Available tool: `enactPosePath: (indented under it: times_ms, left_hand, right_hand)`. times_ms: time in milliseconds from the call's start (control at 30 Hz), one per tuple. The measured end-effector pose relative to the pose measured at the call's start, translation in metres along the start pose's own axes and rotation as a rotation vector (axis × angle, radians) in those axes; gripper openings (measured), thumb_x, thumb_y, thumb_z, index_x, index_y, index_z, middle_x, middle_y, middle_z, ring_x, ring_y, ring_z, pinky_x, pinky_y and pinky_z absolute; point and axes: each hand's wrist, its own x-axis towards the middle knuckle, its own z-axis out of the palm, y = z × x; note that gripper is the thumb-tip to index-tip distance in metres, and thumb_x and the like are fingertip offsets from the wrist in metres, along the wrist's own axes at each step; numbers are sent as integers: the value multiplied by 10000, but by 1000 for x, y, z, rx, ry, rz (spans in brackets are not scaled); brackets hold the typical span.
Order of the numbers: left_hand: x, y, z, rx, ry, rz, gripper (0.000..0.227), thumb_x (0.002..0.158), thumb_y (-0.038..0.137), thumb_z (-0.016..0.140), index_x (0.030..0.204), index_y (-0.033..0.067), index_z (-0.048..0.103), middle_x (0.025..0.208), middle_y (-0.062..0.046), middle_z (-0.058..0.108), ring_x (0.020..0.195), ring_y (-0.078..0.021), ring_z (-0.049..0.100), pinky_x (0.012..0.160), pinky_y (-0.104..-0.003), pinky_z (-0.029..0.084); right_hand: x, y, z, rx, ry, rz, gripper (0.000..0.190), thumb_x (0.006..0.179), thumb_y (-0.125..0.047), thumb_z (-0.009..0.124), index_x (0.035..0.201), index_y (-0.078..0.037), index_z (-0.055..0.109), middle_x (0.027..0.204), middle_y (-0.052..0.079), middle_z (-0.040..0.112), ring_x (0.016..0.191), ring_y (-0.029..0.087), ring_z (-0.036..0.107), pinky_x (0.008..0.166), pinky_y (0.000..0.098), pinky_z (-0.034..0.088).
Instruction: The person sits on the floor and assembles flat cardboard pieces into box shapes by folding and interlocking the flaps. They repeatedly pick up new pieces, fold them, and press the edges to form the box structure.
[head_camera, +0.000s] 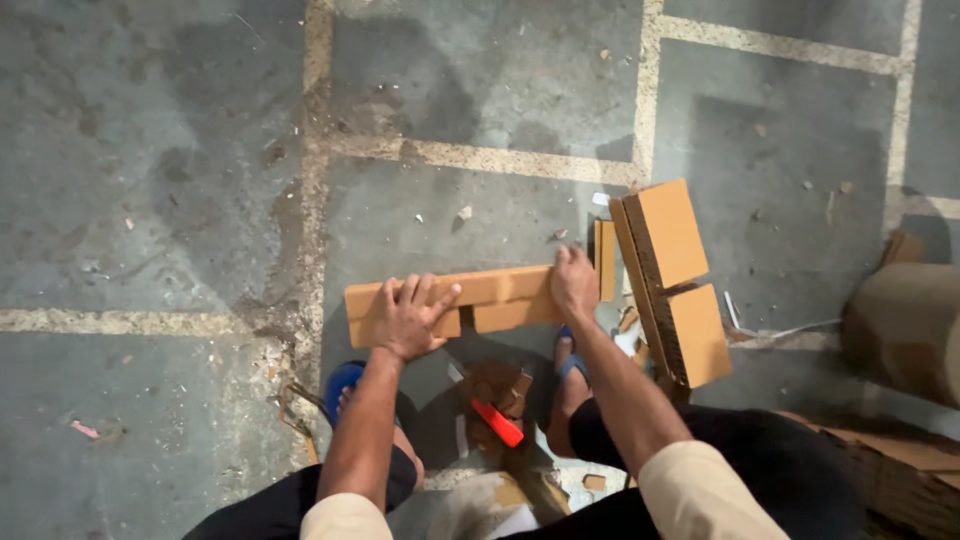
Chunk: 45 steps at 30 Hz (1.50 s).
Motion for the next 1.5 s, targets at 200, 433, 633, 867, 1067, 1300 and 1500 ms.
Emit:
enactPosePath:
  times_ms: [200,433,633,867,1067,1300,1500]
  left_hand:
    - [-7,4,11,-70,-39,-7,1065,590,622,856,1532,370,429,1447,-94,447,1367,-304,375,1112,-646,270]
    - [-4,-2,25,-394,186,-115,1123,628,750,762,1487,109,429,1436,-147,488,1361,-355,404,1105,-658,233]
    - [-5,-10,26,-169,415,-1005,726,915,589,649,1455,123,515,1535,-108,509,1495,-303,393,1120,-653,304]
    - [-36,-38,20,-797,88,-1418,780,945,708,424,1277,54,687,1233,-245,706,1151,-431,665,971,-519,527]
    - [-61,-54,60,-898,482,-1026,594,1027,492,384,1141,3,701,1144,-233,717,1064,-433,654,904,-502,502]
    - [-85,-35,80,-1260,735,-1015,335,919,200,644,1201,21,607,1067,-151,715,979,-265,679,894,-397,536]
    - [-79,-5,45,-432,702,-883,472,924,251,693,1318,34,551,1291,-213,638,1231,-372,586,1060,-507,458]
  right_hand:
    - [8,54,42,169,52,-17,495,1018,-378,369,1107,-71,748,1129,239,713,1082,459,643,976,506,476]
    - [11,52,36,120,72,-171,533,1039,-358,323,1186,-32,717,1222,274,675,1160,479,594,1001,515,439]
    - [-3,34,11,387,-59,84,722,1081,-518,235,1158,-33,765,1151,253,729,1125,409,663,1049,456,458]
    - [-22,24,-13,410,-136,109,661,1045,-515,315,1196,-43,752,1182,247,712,1143,382,646,1029,445,451]
    - [-11,33,-10,677,-55,-327,414,985,-233,428,1216,-19,697,1187,123,702,1096,246,614,995,368,463]
    - [-31,52,13,828,-81,-198,379,926,-111,530,1271,11,627,1199,114,694,1112,197,647,995,328,511]
    - [-47,61,26,433,87,-211,465,967,-259,659,1377,-72,542,1268,115,632,1211,256,584,1068,466,427]
